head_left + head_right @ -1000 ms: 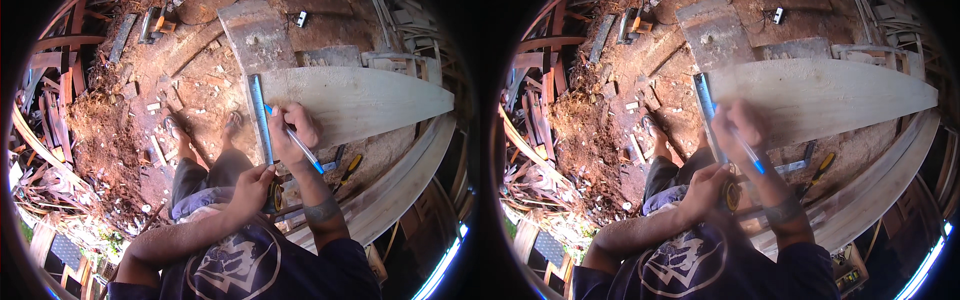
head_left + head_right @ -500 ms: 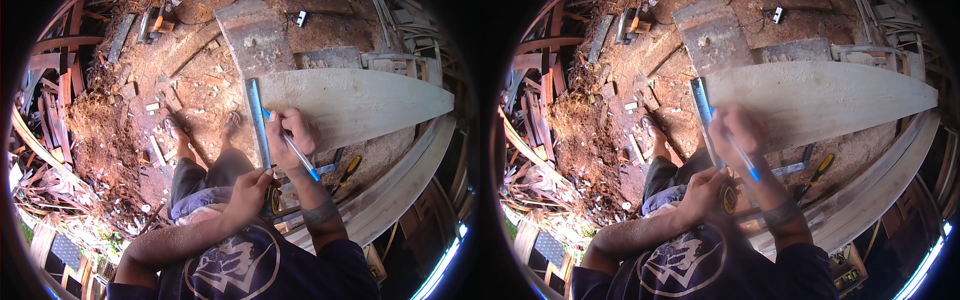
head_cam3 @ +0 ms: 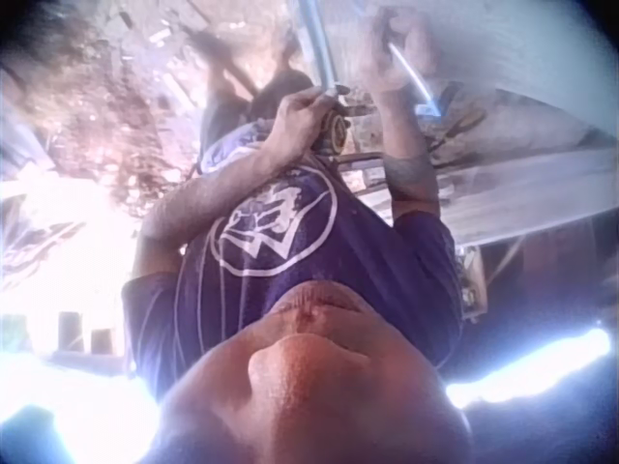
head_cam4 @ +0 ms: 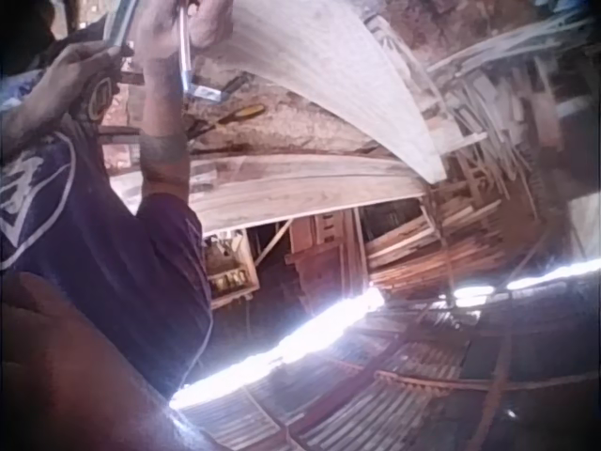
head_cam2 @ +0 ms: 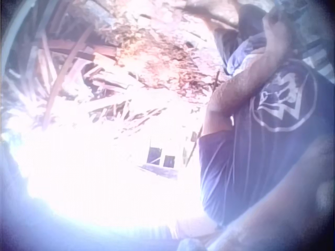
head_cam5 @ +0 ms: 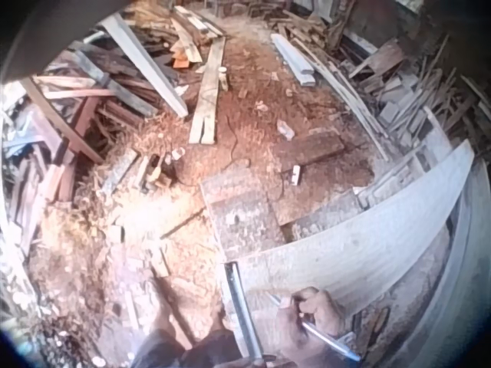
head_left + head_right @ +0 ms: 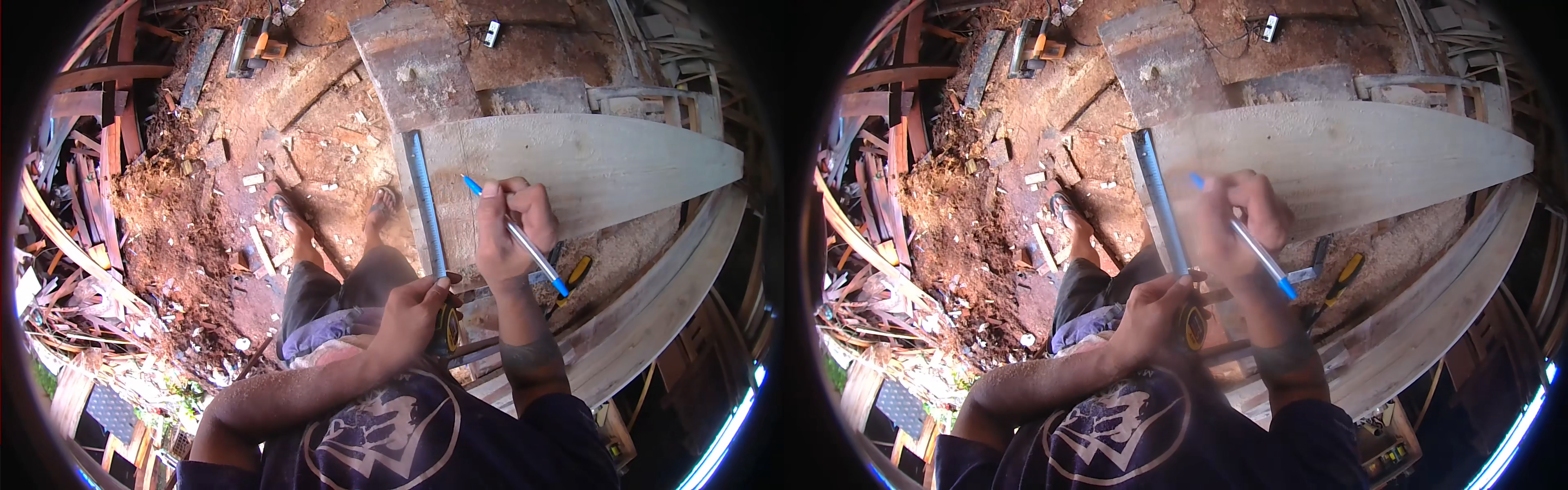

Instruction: The person marks a wooden plank using a square and a pen, measures it with a tape measure, and carves into the wood using a hammer and a chisel.

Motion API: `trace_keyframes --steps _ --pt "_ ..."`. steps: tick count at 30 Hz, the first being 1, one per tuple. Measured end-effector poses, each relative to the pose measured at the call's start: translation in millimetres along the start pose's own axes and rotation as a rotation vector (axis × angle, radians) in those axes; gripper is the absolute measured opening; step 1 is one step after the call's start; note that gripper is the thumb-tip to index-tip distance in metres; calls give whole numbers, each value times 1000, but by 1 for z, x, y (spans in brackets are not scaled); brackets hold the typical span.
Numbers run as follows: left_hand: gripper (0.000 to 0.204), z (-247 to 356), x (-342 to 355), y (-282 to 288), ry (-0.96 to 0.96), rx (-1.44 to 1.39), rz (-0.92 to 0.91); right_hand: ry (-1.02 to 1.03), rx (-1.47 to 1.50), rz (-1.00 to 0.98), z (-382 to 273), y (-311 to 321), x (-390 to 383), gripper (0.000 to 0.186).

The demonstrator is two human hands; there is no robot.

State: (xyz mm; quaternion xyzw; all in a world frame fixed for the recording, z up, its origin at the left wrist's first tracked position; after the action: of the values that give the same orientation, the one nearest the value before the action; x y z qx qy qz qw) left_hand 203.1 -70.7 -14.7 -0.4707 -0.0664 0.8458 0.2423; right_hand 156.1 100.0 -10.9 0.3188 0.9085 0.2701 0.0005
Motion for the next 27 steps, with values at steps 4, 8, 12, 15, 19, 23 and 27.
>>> trace_keyframes --steps 4,8,12,15,19,23,27 --pt "39 10 6 -4 88 45 -117 46 -40 -85 -2 4 4 31" --pt "38 7 9 -15 -14 83 -84 21 -52 -90 2 2 0 30" --pt "38 7 13 -19 80 -12 -47 64 -92 -75 2 -1 -1 28" --pt "41 2 15 -16 57 31 -44 106 -115 -66 2 -5 0 26" --pt "40 2 14 -18 84 9 -26 116 -113 -51 3 -5 -1 25" --pt "40 3 13 -18 87 -26 -19 123 -153 -50 5 -5 -2 25" --pt "40 5 14 -18 90 -12 -28 150 -198 -50 7 -6 -2 24"
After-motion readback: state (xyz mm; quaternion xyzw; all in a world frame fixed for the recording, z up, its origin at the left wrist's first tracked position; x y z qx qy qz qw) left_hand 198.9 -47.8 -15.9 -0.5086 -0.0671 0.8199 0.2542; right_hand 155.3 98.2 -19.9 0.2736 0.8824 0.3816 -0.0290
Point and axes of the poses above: each hand's wrist, its own x-axis towards the middle knuckle, its own y-axis out of the back of the hand, z = x × y, the point moved 2 cm from there along x, towards the middle knuckle, and after that the axes turned 6 degrees about -y, right-handed, at the moved point
